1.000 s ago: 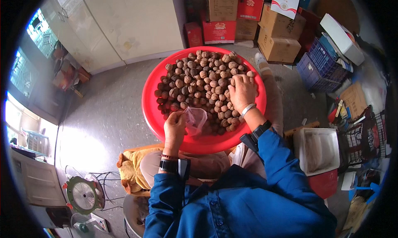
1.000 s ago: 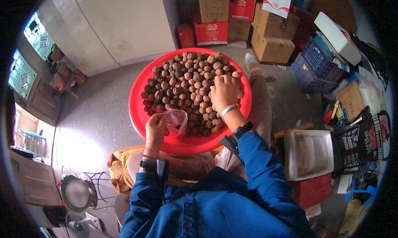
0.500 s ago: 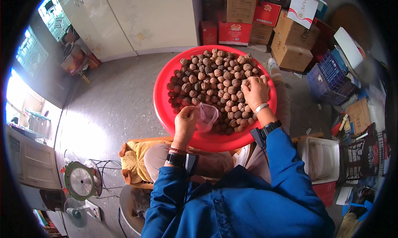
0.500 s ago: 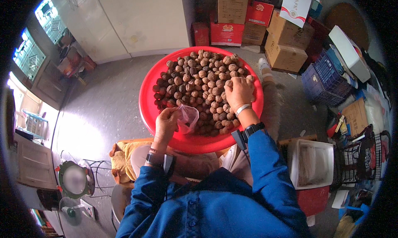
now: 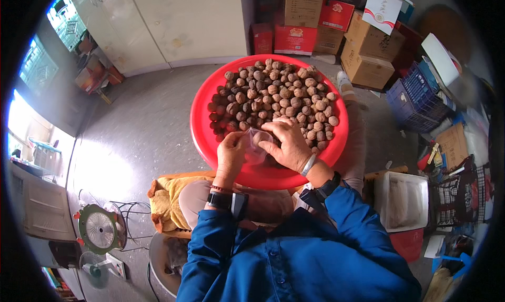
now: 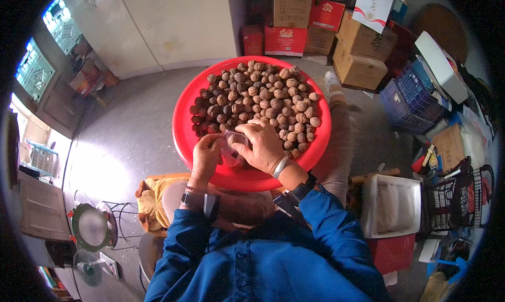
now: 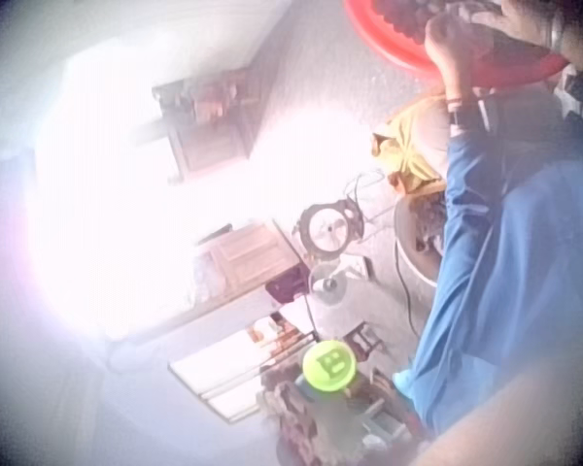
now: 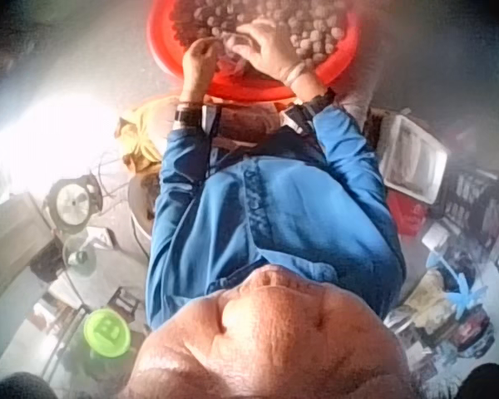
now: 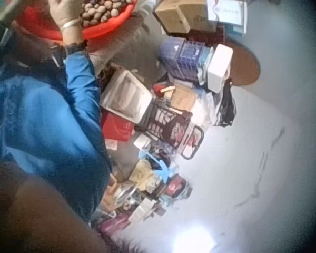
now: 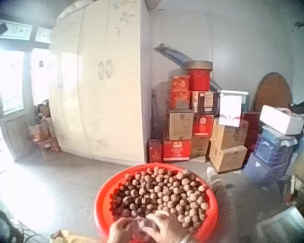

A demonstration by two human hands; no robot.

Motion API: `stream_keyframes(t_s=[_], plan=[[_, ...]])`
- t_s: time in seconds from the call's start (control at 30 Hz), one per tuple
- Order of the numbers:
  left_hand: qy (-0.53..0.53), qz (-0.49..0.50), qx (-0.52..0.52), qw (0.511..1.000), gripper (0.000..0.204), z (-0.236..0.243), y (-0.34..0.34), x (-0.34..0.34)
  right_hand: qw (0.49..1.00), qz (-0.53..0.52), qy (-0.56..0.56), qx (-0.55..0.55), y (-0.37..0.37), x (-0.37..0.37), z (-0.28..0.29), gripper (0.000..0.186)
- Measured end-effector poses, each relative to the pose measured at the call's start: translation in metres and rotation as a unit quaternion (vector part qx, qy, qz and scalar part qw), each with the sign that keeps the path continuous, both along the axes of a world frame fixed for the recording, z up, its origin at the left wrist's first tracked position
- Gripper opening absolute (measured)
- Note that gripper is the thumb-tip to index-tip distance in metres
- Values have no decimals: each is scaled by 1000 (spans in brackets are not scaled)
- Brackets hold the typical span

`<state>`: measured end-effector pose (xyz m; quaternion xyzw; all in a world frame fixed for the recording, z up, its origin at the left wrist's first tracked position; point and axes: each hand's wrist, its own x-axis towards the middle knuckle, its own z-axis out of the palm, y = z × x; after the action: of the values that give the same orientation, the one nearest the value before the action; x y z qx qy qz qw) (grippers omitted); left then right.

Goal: Picking walnuts from a large red basin and placing them into small clear plastic bags.

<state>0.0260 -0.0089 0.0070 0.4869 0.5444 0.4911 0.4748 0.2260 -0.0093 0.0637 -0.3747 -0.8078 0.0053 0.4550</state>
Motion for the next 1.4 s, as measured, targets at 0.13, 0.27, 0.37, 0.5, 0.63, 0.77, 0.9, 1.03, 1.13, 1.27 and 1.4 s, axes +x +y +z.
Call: stream_keyframes(t_s=[0.13, 0.27, 0.37, 0.5, 0.63, 0.77, 0.9, 1.03, 1.13, 1.27, 1.4], plan=[[0, 2, 2, 1000, 19, -1, 1, 1, 996, -38, 33, -72, 10, 22, -23, 25], [15, 8, 10, 1000, 18, -4, 2, -1, 986, -154, 49, -35, 22, 51, -33, 19], [17, 8, 16, 1000, 18, -6, 2, 0, 969, -247, 21, -9, 30, 80, -41, 23], [16, 4, 9, 1000, 19, -6, 1, -1, 936, -350, -14, -21, 47, 110, -52, 35], [7, 2, 5, 1000, 19, -1, 0, 0, 917, -389, -49, -68, 61, 125, -57, 41], [7, 1, 6, 1000, 19, -3, 2, -1, 909, -403, -70, -86, 72, 129, -64, 43], [-5, -8, 4, 1000, 19, -3, 4, 1, 904, -406, -107, -79, 80, 139, -71, 38], [3, -7, 0, 1000, 19, -3, 1, -3, 918, -383, -90, -48, 75, 130, -59, 32], [-9, -6, 16, 1000, 19, -2, 0, -2, 923, -381, -38, -41, 69, 122, -54, 26], [10, 2, 11, 1000, 20, 5, -1, 1, 943, -332, 22, -1, 58, 106, -53, 25], [9, 10, -4, 1000, 21, 2, 0, -4, 964, -202, 141, -97, 30, 67, -37, 22]])
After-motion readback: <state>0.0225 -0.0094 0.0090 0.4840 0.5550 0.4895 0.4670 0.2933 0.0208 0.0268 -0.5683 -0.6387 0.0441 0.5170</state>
